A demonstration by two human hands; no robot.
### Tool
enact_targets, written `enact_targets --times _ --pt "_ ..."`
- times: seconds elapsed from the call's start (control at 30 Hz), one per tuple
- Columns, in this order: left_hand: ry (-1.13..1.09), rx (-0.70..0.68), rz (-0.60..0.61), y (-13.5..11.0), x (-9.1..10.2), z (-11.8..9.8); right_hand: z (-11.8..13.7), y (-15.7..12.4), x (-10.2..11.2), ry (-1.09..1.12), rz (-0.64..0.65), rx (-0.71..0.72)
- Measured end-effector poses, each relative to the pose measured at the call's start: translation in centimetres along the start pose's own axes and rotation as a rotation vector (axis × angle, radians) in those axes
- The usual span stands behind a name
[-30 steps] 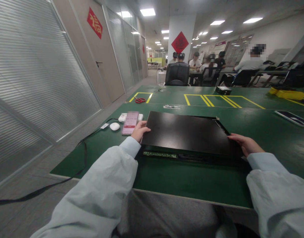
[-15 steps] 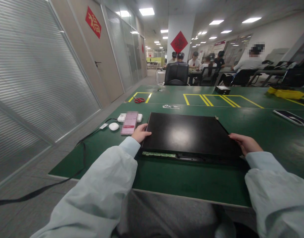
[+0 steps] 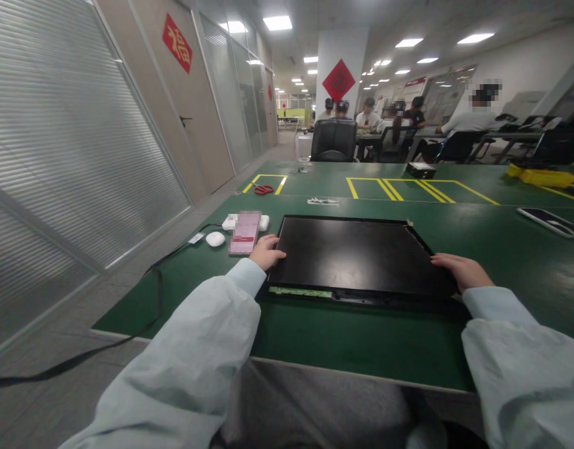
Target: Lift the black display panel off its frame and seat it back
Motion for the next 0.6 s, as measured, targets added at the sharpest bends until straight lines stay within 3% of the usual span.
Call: enact_targets --times 0.2,0.6 --pt "0.036 -0.013 0.010 -0.1 0.1 0.3 0.4 -0.8 0.4 0.045 0.021 -0.102" --pt "-0.017 -0.042 0.015 -0.1 -0.2 0.5 2.4 -1.7 0.9 -0.058 0.035 -0.104"
Point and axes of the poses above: each hand's wrist, its own y-axis towards the middle knuckle, its own x-axis out of the back of the hand, z = x × y, the point moved 10 cm from there along y, towards the middle knuckle, and after that the axes turned 1 degree about y, right-handed, at the moved point
